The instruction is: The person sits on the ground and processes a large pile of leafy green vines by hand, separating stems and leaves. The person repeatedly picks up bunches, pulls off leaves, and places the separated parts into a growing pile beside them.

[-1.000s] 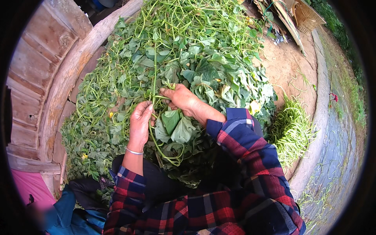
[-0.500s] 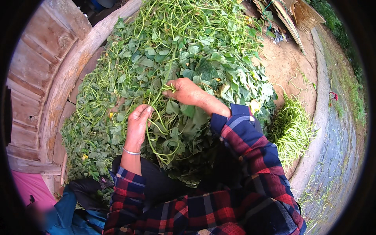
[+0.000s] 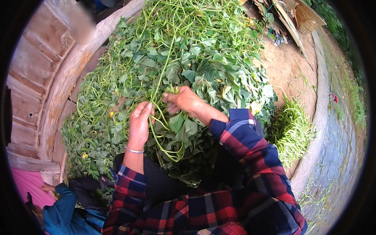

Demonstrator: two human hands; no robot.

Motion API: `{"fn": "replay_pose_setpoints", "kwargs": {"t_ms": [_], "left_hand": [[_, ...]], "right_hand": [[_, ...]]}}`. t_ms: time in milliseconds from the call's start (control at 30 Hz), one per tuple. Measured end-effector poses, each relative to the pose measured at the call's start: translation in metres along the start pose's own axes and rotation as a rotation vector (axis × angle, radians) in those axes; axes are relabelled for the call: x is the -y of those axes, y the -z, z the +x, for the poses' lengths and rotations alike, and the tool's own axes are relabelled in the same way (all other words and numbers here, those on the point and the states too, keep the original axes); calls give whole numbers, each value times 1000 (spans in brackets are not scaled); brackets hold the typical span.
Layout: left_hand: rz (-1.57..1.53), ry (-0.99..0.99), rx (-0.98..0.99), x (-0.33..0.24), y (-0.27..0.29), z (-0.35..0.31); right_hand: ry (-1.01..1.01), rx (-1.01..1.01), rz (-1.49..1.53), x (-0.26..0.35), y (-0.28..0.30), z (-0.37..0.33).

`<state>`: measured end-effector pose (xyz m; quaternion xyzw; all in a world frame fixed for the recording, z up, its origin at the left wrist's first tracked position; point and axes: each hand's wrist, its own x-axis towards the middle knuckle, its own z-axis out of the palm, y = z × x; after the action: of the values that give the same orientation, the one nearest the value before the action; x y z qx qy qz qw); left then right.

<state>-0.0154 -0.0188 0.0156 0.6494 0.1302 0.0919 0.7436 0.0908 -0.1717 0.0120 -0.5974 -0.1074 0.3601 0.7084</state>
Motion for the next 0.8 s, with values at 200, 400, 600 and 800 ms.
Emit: {"fn": "replay_pose_setpoints", "kwargs": {"t_ms": [200,400,600,800], "left_hand": [[152,-77,-50,8,-2,0],[158,-103,-44,12,-12,-1],[154,-67,36,17,-8,-1],[-156,96,152,1,-6,-6]], "right_hand": [[-31,254,67,-1,-10,-5],[17,203,-3,3,-7,-1],[82,136,55,6,1,5],[34,278,-35,15,2,-2]]}}
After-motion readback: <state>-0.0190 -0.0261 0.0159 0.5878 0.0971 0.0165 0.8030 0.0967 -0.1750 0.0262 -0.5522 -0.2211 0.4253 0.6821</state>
